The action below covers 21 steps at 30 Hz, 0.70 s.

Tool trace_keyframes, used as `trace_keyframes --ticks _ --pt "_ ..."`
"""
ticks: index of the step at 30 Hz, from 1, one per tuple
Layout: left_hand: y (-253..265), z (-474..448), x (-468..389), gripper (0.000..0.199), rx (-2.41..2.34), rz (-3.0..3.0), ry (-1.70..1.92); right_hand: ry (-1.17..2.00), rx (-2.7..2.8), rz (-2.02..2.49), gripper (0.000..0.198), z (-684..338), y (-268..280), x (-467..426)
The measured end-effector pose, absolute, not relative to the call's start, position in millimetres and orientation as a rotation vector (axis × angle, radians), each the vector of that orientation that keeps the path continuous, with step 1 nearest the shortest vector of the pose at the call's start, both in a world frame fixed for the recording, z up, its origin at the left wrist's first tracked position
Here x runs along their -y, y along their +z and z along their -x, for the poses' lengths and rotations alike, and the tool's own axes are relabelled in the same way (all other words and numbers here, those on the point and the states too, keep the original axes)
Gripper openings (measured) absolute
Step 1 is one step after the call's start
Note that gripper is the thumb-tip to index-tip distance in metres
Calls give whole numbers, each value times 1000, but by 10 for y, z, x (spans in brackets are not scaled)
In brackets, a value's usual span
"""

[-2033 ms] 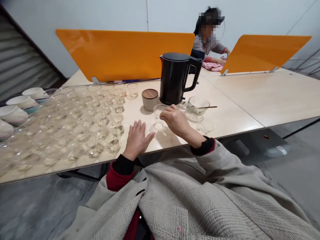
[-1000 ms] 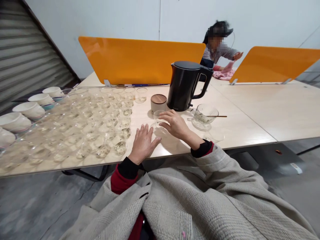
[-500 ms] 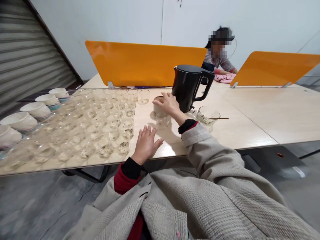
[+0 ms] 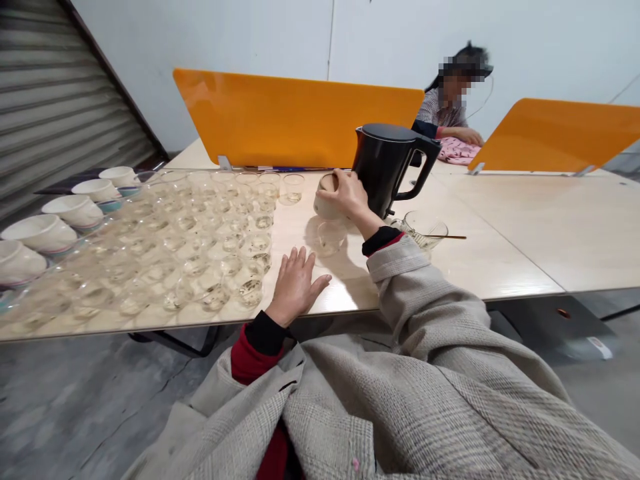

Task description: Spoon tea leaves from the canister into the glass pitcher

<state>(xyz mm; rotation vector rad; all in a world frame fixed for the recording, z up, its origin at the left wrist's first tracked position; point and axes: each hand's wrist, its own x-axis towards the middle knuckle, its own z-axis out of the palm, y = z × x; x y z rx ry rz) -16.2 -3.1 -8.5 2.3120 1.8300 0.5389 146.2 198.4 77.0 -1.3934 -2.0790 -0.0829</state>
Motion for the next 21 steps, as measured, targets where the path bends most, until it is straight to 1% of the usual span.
trace_keyframes --ticks 2,4,7,9,11,13,16,21 --pt "-90 163 27 67 -1824 -2307 557 -102 1980 1452 75 -1574 929 -1887" --pt "-96 170 21 68 -1817 -2282 580 -172 1944 1410 79 -1700 1104 -1675" --pt "-109 200 16 70 -1800 -2209 669 -257 1947 1287 75 -1874 1324 -1128" --pt "-122 233 31 66 -1762 -2153 780 -259 1968 1242 71 -1957 1379 -694" --pt "-134 267 65 61 -1684 -2109 916 -219 2001 1230 68 -2000 1332 -309" --pt "-140 298 110 61 -1582 -2089 1017 -164 2036 1236 65 -2004 1201 -44" --pt "-130 337 166 70 -1482 -2090 1055 -64 2081 1263 62 -1953 963 111" --pt "-76 359 197 89 -1377 -2097 988 23 2151 1300 66 -1832 702 68"
